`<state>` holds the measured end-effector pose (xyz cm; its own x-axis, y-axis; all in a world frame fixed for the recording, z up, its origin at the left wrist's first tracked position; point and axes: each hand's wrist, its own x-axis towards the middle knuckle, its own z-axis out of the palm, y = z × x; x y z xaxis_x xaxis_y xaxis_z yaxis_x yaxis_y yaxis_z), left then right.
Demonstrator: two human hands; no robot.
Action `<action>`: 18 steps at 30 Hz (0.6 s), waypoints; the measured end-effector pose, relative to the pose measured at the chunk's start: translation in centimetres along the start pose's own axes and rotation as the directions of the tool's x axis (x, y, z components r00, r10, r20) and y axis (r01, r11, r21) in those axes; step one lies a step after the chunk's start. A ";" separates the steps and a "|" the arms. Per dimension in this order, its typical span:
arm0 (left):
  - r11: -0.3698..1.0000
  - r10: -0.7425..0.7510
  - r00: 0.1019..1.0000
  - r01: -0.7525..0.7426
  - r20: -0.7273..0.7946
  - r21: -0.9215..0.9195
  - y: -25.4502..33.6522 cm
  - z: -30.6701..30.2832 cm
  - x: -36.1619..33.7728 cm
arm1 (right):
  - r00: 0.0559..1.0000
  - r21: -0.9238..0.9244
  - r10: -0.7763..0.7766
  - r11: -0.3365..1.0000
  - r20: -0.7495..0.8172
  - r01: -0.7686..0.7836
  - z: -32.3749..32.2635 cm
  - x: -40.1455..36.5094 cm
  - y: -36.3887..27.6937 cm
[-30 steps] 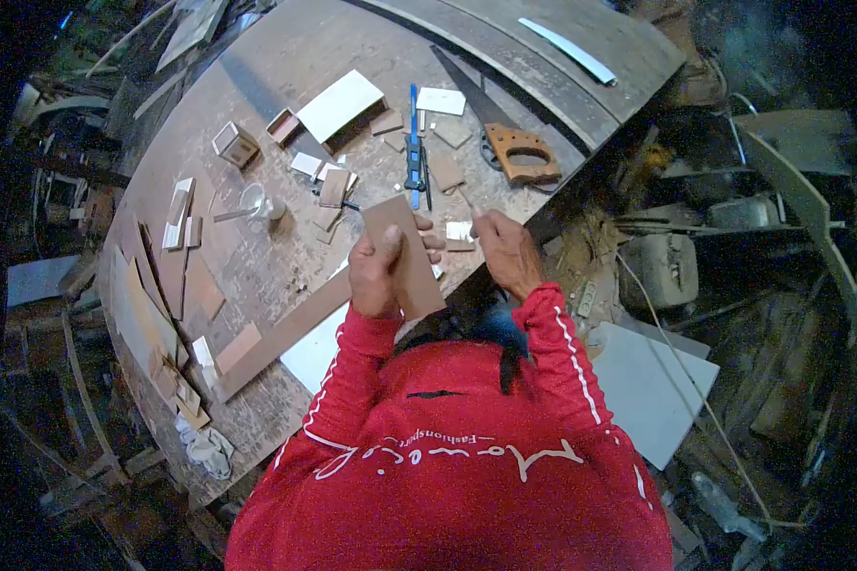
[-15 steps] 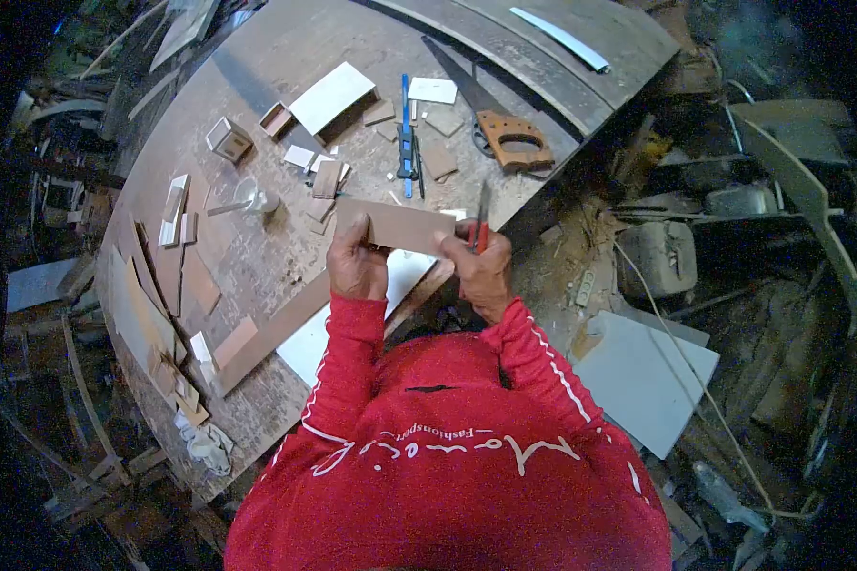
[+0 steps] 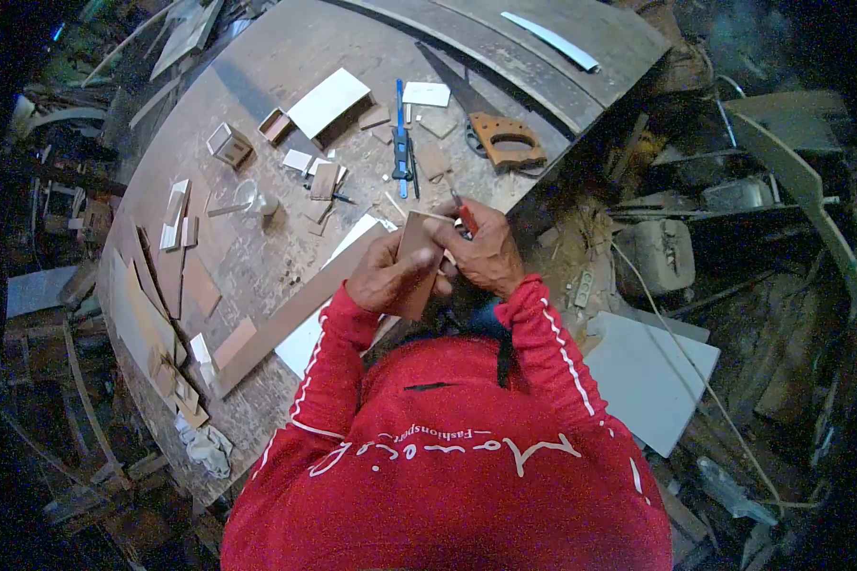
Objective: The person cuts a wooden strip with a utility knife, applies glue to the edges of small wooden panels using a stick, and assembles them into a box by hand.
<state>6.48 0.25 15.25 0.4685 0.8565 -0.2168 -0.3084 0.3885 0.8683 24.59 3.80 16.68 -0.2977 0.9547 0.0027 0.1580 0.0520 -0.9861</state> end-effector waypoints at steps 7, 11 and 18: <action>0.994 0.112 0.981 -0.112 -0.155 0.008 -1.7 0.9 0.9 | 0.995 -0.374 0.027 0.925 -0.097 -0.062 -1.2 -1.3 -0.5; 0.974 0.223 0.964 -0.215 -0.146 0.068 -2.2 1.0 1.2 | 0.989 -0.542 -0.145 0.833 -0.013 0.115 -0.3 -1.8 -1.4; 0.943 0.323 0.928 -0.300 -0.185 0.144 -2.2 1.1 1.1 | 0.978 -0.592 -0.209 0.789 -0.010 0.163 0.5 -1.7 -1.1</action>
<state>8.58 -0.08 13.55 0.1822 0.9832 -0.0028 -0.3118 0.0605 0.9482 24.45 1.93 17.63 -0.3151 0.9254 0.2104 0.6339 0.3702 -0.6791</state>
